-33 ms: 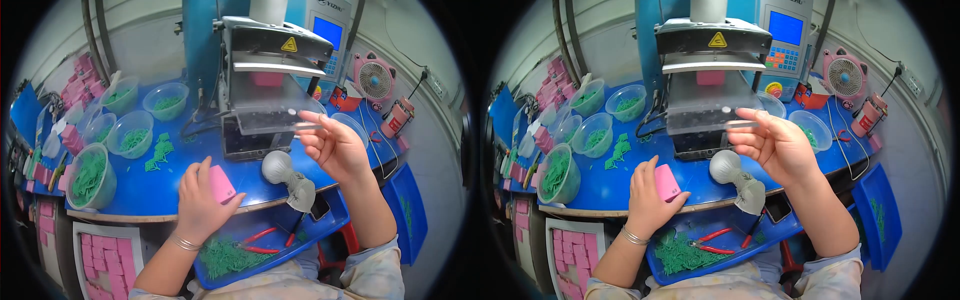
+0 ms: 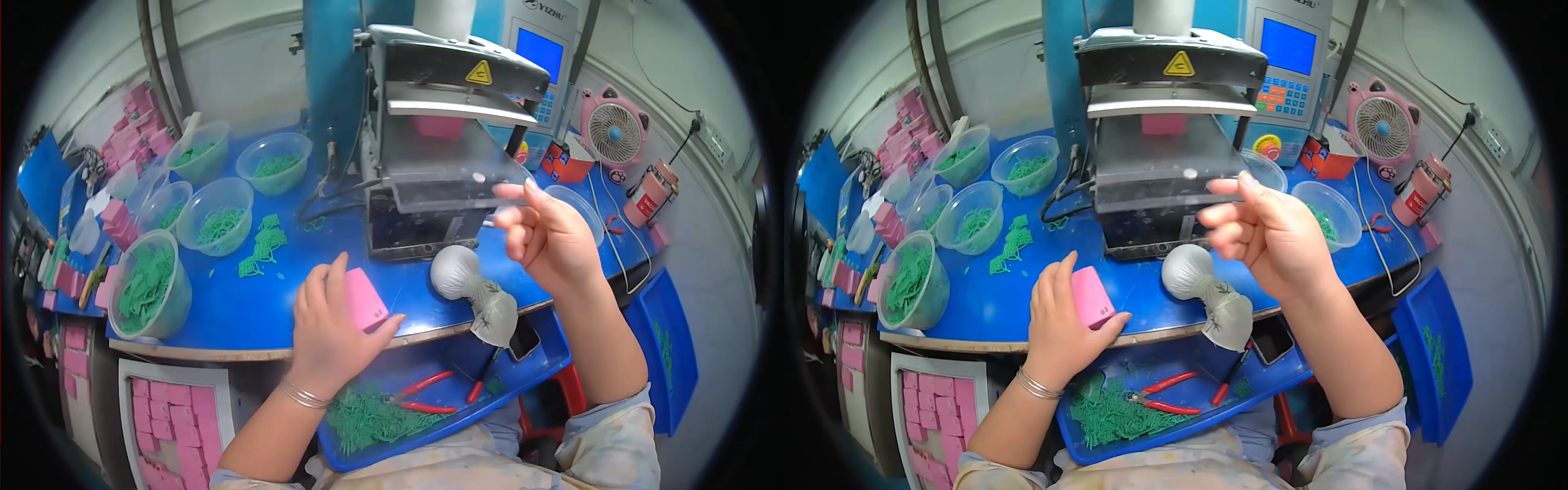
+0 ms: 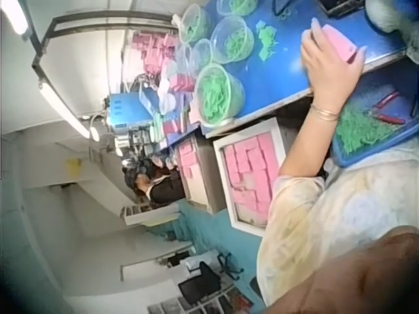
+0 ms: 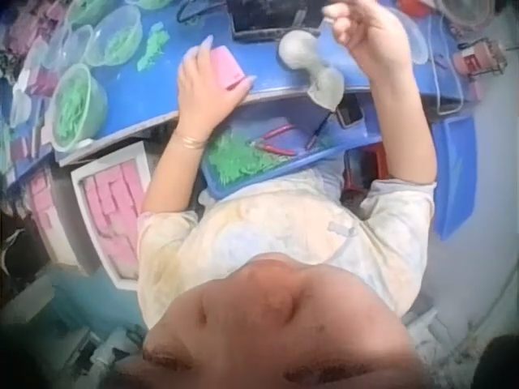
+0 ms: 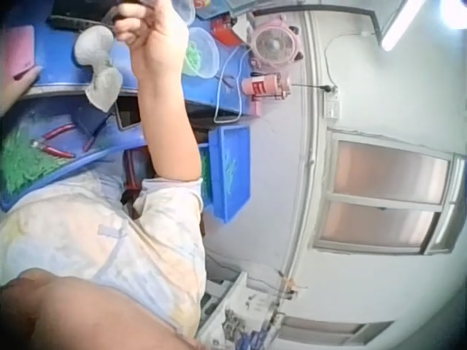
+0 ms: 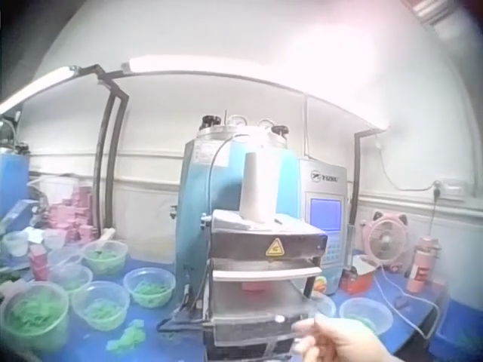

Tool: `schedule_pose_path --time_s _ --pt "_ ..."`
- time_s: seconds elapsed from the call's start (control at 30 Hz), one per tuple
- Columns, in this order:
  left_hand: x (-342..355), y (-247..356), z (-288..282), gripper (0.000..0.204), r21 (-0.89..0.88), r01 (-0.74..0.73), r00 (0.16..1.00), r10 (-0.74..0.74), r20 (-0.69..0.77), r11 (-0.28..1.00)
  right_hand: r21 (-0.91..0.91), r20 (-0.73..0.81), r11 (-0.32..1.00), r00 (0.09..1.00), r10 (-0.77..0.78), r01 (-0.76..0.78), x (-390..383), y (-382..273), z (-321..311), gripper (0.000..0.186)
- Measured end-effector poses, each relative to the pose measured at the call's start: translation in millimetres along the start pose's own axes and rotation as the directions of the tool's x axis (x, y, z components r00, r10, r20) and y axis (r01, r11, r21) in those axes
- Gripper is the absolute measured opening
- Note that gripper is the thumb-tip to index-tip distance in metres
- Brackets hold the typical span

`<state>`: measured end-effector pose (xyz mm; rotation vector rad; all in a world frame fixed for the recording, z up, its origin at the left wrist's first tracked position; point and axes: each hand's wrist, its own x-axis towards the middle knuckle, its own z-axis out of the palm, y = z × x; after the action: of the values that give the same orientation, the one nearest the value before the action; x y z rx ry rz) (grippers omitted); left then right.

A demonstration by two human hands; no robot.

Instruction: Extracting green wax patterns from pink silicone molds using a wax injection machine at a production workstation.

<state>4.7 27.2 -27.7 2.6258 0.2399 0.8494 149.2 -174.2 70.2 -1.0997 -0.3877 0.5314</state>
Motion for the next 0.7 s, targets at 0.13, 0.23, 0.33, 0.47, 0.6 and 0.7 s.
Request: schedule_pose_path --time_s 0.13,0.23,0.33,0.47,0.6,0.7 --pt "-5.6 1.6 -3.4 0.091 0.018 0.025 1.0 -0.025 -0.002 1.0 -0.145 -0.095 0.989 0.995 -0.028 0.014 7.4 9.3 3.3 0.037" --pt "-8.2 1.7 -4.7 0.092 0.048 0.03 0.999 -0.031 0.018 0.998 -0.087 -0.062 0.996 0.998 -0.001 -0.004 10.8 12.6 3.1 0.037" --pt "-11.1 -1.7 -4.3 0.091 0.045 0.054 0.997 -0.056 0.055 0.998 -0.075 -0.071 0.997 0.997 -0.023 0.017 15.5 19.7 1.9 0.037" --pt "-30.9 -9.2 -7.5 0.089 -0.108 -0.117 0.986 0.102 -0.134 0.987 -0.085 -0.112 0.996 0.993 -0.045 0.035 19.9 18.6 -1.6 0.037" --pt "-78.0 -32.7 -29.6 0.047 0.094 -0.432 0.826 0.436 -0.357 0.897 -0.062 0.088 0.997 0.995 -0.046 0.052 34.4 7.0 -46.0 0.035" --pt "-121.4 -82.8 -69.7 0.015 0.297 -0.269 0.901 0.348 -0.26 0.916 -0.099 0.022 0.99 0.994 -0.103 0.105 40.5 14.0 -46.4 0.033"
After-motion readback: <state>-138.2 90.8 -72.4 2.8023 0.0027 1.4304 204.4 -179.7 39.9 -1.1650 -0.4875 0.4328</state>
